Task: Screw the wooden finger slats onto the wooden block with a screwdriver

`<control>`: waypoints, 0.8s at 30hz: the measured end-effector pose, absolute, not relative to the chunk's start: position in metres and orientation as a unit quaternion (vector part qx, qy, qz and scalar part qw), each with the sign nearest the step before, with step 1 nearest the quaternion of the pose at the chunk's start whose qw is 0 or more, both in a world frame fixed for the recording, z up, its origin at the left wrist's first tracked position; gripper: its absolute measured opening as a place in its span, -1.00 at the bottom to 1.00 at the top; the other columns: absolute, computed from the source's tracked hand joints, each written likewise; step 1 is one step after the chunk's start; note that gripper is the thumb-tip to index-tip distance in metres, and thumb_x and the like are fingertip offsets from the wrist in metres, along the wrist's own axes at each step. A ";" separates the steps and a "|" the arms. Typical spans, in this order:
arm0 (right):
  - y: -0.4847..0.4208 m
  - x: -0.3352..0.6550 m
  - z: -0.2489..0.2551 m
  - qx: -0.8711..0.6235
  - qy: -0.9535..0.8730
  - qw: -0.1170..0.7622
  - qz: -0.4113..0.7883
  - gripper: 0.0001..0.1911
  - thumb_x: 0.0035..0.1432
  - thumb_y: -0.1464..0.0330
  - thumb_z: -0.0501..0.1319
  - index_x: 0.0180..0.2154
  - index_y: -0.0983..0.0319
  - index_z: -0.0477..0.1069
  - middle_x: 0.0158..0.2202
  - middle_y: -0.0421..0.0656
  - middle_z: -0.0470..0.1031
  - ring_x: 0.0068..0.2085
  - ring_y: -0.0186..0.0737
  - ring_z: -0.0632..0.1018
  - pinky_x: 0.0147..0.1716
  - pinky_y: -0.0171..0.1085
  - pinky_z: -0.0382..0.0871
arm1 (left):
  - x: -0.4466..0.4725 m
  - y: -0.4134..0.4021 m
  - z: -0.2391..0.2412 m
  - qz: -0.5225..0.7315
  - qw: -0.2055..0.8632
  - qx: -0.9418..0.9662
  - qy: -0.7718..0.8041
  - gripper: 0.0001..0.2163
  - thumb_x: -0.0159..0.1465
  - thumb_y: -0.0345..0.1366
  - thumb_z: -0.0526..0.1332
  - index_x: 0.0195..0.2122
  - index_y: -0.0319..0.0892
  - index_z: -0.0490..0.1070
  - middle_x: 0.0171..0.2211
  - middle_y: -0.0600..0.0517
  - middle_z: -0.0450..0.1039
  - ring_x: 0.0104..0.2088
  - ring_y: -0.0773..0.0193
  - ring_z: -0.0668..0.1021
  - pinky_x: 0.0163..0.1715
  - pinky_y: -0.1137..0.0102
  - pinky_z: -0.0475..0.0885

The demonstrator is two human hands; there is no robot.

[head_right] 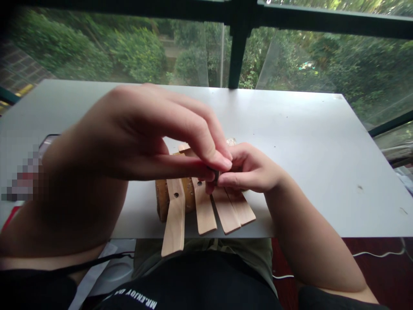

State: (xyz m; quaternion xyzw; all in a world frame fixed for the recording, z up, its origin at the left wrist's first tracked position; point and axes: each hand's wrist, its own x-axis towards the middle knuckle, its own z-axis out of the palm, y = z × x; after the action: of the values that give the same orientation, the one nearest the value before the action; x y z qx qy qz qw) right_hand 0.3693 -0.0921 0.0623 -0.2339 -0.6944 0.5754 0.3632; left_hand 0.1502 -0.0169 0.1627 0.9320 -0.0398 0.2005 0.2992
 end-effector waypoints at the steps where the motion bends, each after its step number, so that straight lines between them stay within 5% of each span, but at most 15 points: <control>1: -0.091 0.369 0.061 -0.230 -0.695 0.371 0.572 -0.89 0.24 0.42 0.36 -0.20 0.33 0.56 -0.30 -0.13 0.68 -0.31 -0.31 0.66 -0.29 -0.42 0.55 | 0.149 -0.018 0.164 0.189 0.304 0.933 -0.034 -0.90 0.36 -0.36 0.25 -0.24 -0.09 0.58 -0.17 0.06 0.63 -0.13 0.33 0.66 -0.11 0.54 0.58; 6: -0.089 0.371 0.059 -0.224 -0.705 0.383 0.553 -0.84 0.13 0.50 0.42 -0.21 0.30 0.55 -0.30 -0.20 0.65 -0.26 -0.32 0.65 -0.26 -0.42 0.56 | 0.149 -0.023 0.163 0.182 0.318 0.930 -0.033 -0.79 0.37 -0.43 0.17 -0.17 -0.06 0.60 -0.11 0.16 0.64 0.00 0.33 0.66 0.00 0.51 0.58; 14: -0.086 0.372 0.044 -0.212 -0.708 0.434 0.515 -0.70 0.03 0.40 0.50 -0.19 0.22 0.49 -0.24 -0.23 0.51 -0.16 -0.23 0.57 -0.21 -0.31 0.51 | 0.161 -0.026 0.148 0.240 0.323 0.914 -0.055 -0.90 0.36 -0.29 0.30 -0.13 -0.09 0.56 -0.15 0.13 0.66 -0.16 0.39 0.67 -0.08 0.53 0.57; 21: -0.086 0.369 0.062 -0.209 -0.748 0.374 0.508 -0.87 0.21 0.39 0.37 -0.23 0.32 0.49 -0.36 -0.17 0.56 -0.30 -0.34 0.59 -0.30 -0.41 0.52 | 0.161 -0.018 0.151 0.234 0.295 0.926 -0.022 -0.87 0.34 -0.16 0.26 -0.27 -0.03 0.57 -0.21 -0.02 0.60 -0.20 0.25 0.66 -0.16 0.43 0.61; 24: -0.087 0.374 0.058 -0.188 -0.717 0.366 0.563 -0.72 0.32 0.24 0.28 -0.15 0.36 0.51 -0.42 -0.16 0.53 -0.42 -0.36 0.55 -0.45 -0.42 0.46 | 0.159 -0.017 0.155 0.220 0.304 0.926 -0.034 -0.85 0.36 -0.18 0.24 -0.28 -0.07 0.57 -0.22 -0.02 0.59 -0.23 0.27 0.64 -0.18 0.45 0.60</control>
State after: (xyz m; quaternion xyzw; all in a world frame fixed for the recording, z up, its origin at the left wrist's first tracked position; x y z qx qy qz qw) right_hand 0.3742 -0.0870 0.0576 -0.1881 -0.7166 0.5631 0.3661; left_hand 0.1595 -0.0172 0.1550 0.9263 -0.0339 0.2204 0.3037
